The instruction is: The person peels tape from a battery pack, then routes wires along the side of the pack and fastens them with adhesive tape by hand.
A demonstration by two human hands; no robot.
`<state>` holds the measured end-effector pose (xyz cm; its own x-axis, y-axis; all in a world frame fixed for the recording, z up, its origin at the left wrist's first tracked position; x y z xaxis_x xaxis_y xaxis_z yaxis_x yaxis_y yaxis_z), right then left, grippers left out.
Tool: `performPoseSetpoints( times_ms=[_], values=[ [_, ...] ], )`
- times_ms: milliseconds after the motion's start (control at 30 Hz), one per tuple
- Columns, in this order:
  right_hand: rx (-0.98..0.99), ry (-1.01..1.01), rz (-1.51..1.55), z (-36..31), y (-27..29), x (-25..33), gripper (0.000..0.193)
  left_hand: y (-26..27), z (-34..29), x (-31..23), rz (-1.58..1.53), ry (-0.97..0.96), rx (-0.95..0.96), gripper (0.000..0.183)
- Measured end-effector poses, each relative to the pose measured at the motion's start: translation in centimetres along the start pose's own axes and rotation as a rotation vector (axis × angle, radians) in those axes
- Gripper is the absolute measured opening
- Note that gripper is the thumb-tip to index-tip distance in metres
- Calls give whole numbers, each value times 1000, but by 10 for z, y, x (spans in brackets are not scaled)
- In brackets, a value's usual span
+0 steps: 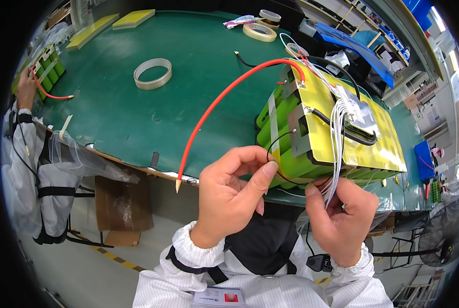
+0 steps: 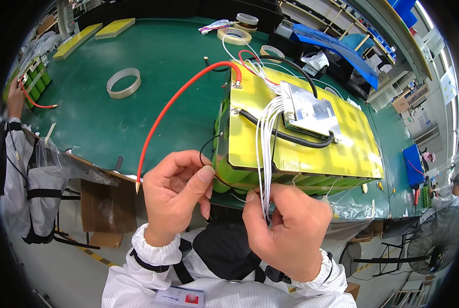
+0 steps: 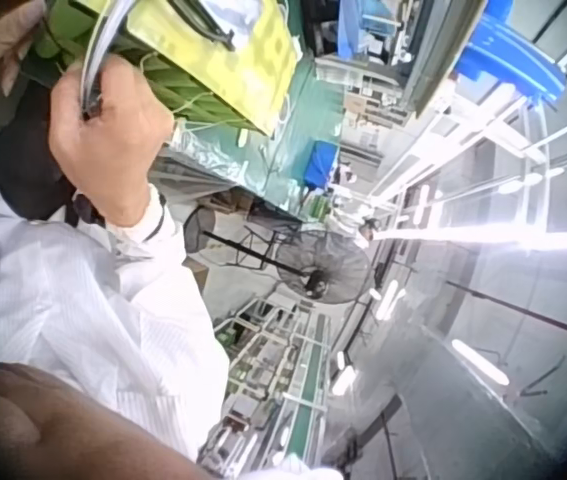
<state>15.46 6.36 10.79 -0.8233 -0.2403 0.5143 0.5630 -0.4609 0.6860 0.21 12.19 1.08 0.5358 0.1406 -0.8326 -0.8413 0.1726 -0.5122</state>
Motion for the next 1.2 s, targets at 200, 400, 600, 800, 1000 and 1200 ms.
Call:
performPoseSetpoints(
  times_ms=[200, 400, 600, 800, 1000, 1200],
  values=[
    [-91, 163, -108, -3, 3, 13, 12, 5, -2, -7, 73, -106, -35, 15],
    [-135, 207, -116, -5, 5, 14, 12, 6, -3, 0, 183, -48, -46, 24],
    [-108, 158, -103, -3, 4, 9, 15, 6, -4, -3, 346, -127, -31, 33],
    [-81, 133, -82, -4, 2, 5, 14, 5, -6, -8, 400, -208, -38, 29],
    [-95, 102, -61, -9, 4, 1, 15, 1, -11, -10, 423, -301, -40, 29],
    [-78, 140, -79, -7, 6, 6, 14, 1, -10, -14, 419, -335, -48, 28]
  ],
)
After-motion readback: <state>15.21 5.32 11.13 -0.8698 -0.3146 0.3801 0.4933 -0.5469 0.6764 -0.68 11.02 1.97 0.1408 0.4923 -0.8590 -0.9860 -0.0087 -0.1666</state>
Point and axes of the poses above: each hand's wrist, its own z-axis towards the middle knuckle, its own y-axis out of the back of the hand, x = y × z, the point moved 10 cm from there along z, towards the middle knuckle, and after that the axes turned 3 degrees about -x, right-handed, at the moved point
